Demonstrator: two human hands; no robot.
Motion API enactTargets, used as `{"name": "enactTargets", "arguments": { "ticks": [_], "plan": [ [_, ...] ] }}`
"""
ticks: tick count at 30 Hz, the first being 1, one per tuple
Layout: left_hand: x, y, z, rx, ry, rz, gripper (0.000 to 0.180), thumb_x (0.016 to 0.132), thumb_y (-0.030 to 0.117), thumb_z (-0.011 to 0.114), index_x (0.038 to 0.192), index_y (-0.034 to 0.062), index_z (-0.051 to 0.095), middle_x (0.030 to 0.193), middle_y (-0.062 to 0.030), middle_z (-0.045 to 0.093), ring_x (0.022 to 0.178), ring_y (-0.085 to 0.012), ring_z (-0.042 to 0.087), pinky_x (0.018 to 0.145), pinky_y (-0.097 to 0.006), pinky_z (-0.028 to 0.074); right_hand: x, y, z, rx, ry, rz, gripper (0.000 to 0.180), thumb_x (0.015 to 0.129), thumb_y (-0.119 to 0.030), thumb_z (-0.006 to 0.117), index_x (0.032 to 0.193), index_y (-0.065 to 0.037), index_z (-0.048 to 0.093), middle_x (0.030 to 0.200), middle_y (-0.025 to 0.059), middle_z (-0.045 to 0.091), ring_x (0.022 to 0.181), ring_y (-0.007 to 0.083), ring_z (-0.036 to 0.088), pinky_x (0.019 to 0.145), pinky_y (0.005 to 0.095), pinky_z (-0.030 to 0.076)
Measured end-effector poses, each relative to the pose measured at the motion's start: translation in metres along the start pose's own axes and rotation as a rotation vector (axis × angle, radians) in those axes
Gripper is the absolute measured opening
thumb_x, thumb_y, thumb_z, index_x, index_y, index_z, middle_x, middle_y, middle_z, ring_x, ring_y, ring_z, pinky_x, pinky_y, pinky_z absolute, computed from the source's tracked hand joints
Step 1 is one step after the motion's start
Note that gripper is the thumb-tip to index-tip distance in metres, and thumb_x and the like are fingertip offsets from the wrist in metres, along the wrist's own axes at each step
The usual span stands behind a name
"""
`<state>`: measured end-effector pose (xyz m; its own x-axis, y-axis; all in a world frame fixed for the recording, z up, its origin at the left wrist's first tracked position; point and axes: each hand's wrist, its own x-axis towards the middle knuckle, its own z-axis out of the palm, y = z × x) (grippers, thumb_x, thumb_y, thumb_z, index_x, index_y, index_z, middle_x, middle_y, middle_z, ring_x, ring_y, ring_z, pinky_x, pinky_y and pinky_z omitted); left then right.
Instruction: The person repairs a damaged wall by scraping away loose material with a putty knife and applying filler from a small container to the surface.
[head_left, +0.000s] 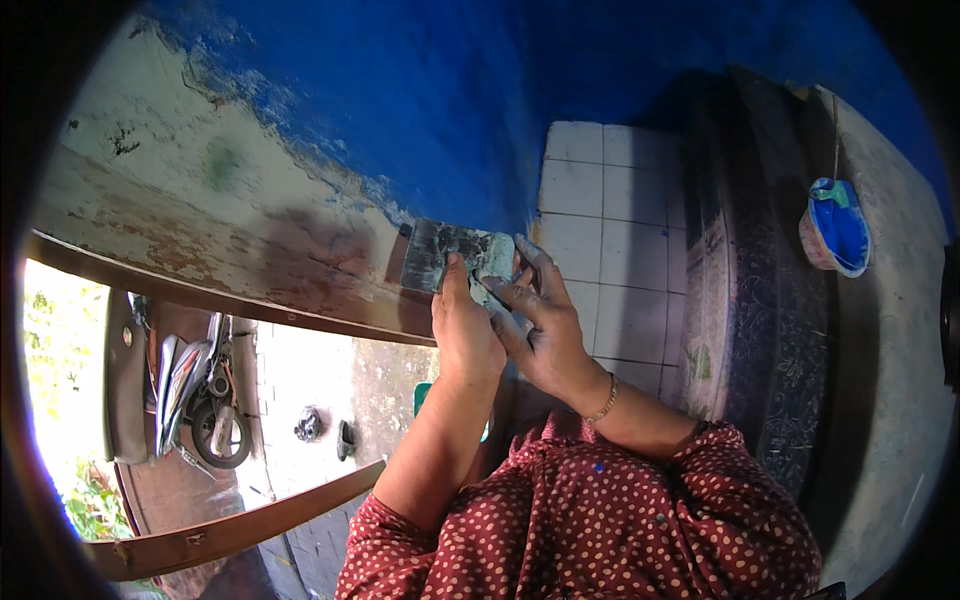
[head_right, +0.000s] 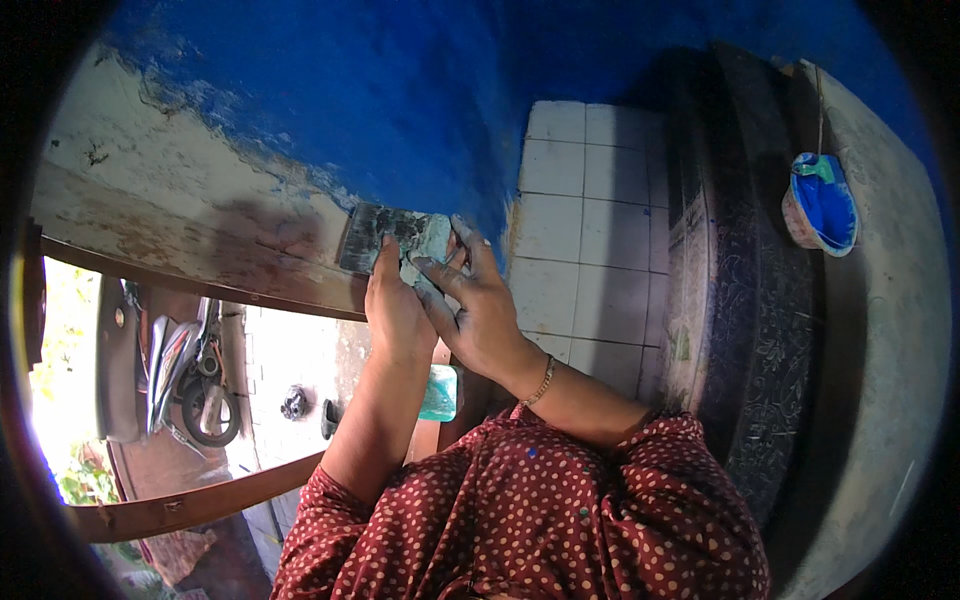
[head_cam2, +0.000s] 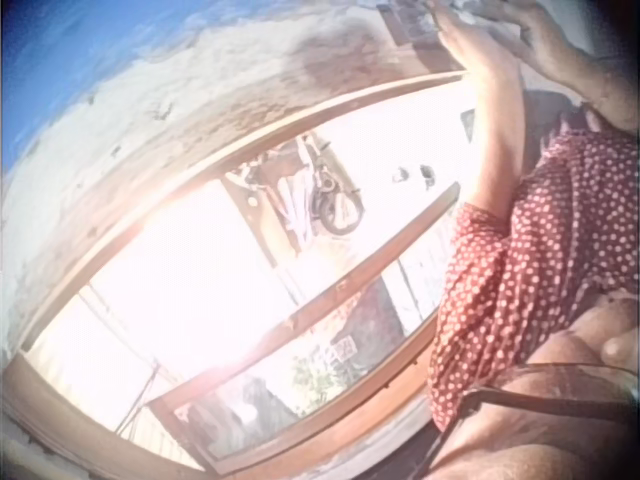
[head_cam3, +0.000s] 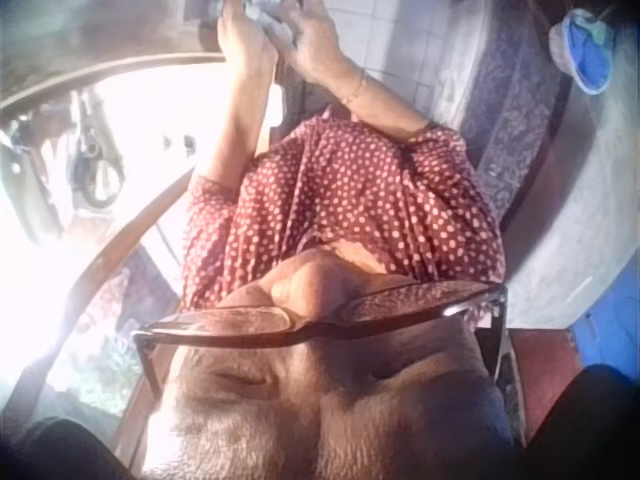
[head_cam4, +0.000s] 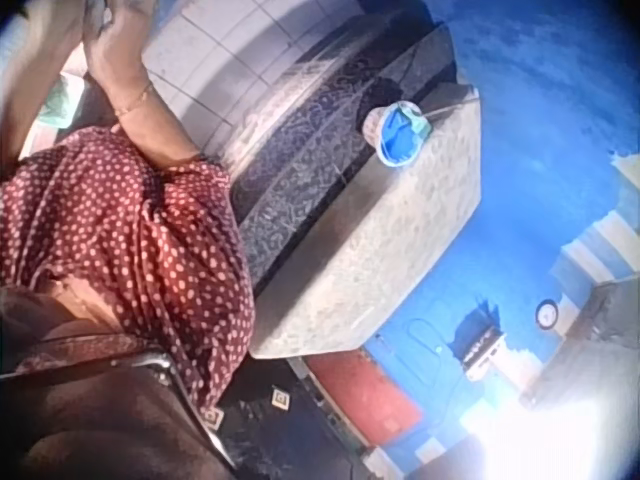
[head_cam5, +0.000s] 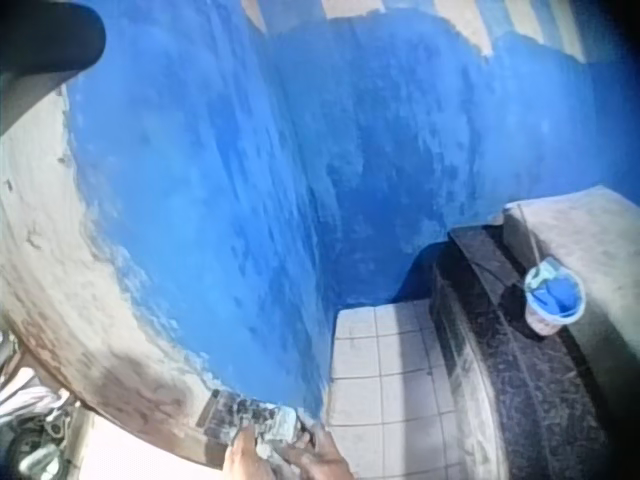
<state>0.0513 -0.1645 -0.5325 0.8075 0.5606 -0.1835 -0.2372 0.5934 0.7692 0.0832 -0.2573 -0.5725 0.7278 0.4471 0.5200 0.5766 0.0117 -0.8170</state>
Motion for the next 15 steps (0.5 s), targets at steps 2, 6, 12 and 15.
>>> {"name": "enactTargets", "arguments": {
  "ticks": [2, 6, 12, 15],
  "plan": [
    [-0.003, -0.002, -0.003, -0.006, 0.024, -0.042, 0.039, 0.1, 0.026, 0.036, 0.121, -0.0057, 0.046, 0.113, -0.0183, 0.057, 0.1, -0.0292, 0.06, 0.089, -0.04, 0.051, -0.004, -0.001, 0.002, 0.004, -0.012, 0.038, 0.036, 0.077, -0.009, 0.067, 0.112, -0.004, 0.066, 0.137, 0.0308, 0.035, 0.127, 0.0441, 0.039, 0.104, 0.043, 0.035],
    [-0.015, -0.007, -0.022, 0.018, 0.137, -0.111, 0.038, 0.1, 0.026, 0.036, 0.121, -0.0038, 0.047, 0.114, -0.016, 0.057, 0.099, -0.0278, 0.06, 0.086, -0.04, 0.05, -0.019, 0.0, 0.01, 0.046, -0.047, 0.082, 0.034, 0.074, -0.01, 0.069, 0.108, -0.002, 0.067, 0.137, 0.0282, 0.037, 0.126, 0.0422, 0.041, 0.103, 0.0416, 0.037],
    [-0.044, -0.005, -0.055, -0.122, 0.22, -0.142, 0.033, 0.097, 0.025, 0.043, 0.115, -0.0016, 0.053, 0.106, -0.0139, 0.062, 0.098, -0.0275, 0.061, 0.087, -0.041, 0.049, -0.045, -0.007, 0.032, 0.137, -0.139, 0.07, 0.029, 0.072, -0.001, 0.072, 0.101, -0.001, 0.067, 0.135, 0.0213, 0.045, 0.119, 0.0323, 0.048, 0.097, 0.0342, 0.04],
    [-0.061, -0.003, -0.095, -0.258, 0.149, -0.172, 0.033, 0.097, 0.025, 0.044, 0.115, -0.0012, 0.053, 0.108, -0.0132, 0.063, 0.1, -0.028, 0.061, 0.091, -0.042, 0.046, -0.06, -0.017, 0.044, 0.22, -0.242, 0.137, 0.027, 0.074, -0.002, 0.073, 0.1, -0.003, 0.068, 0.133, 0.0202, 0.047, 0.114, 0.0292, 0.052, 0.094, 0.032, 0.042]
  ]
}}
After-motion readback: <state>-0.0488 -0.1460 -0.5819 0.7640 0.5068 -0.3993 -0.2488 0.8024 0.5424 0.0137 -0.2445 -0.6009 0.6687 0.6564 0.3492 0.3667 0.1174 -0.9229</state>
